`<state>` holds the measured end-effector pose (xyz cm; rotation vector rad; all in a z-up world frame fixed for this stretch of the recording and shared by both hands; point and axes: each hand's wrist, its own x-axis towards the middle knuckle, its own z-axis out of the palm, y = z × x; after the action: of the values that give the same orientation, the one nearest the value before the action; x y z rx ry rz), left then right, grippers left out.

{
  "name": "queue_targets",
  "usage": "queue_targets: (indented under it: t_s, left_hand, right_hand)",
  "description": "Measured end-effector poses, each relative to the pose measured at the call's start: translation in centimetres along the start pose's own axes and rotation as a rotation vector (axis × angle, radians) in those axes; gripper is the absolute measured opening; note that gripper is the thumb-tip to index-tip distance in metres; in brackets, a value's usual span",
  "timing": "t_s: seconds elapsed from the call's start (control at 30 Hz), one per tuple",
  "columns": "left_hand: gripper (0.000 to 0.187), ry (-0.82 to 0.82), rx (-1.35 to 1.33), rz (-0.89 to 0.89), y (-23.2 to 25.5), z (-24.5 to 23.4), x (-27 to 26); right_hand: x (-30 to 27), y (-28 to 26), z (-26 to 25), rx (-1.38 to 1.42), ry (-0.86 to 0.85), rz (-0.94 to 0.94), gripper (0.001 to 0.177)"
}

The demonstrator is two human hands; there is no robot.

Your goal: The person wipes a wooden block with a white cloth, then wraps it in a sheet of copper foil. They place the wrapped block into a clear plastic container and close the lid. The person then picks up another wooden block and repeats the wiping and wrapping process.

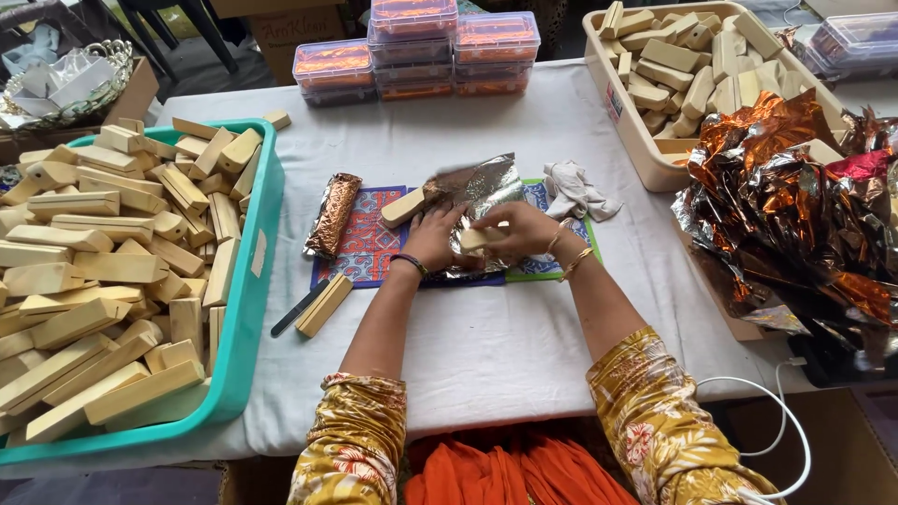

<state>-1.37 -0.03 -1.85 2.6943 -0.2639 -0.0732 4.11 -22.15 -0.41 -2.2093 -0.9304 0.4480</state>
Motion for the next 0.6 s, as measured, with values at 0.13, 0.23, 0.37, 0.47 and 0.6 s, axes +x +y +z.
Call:
queue_targets:
  t_s: [0.13,0.23,0.37,0.47,0.6]
  left_hand:
    - [0.124,0.045,0.043,0.115,-1.2,-1.0,-0.1]
    - [0.110,-0.020,0.010,0.085,-3.3,-0.9,0.4]
    - [0.054,0.453,-0.013,-0.143,-4.6,-1.9,0.1]
    - [0.072,0.502,0.113,-0.273,-4.4,-3.0,-1.0]
    - [0.074,0.502,0.177,-0.308,-6.6,-1.5,-0.1]
  right_hand:
    - [-0.3,-0.5,-0.7,-0.311,0.033,-0.045,0.056]
    - [-1.2,-1.0,-1.6,-0.113,-0.034,-0.019,0.069]
    - [-1.8,0.0,-2.2,0.078,-0.052,0.067,0.073]
    - [-1.5,0.2,-2.1,0.100,-0.061,0.096,0.066]
    - [-1.5,0.4,-2.0,0.125,-0.041,0.094,0.060]
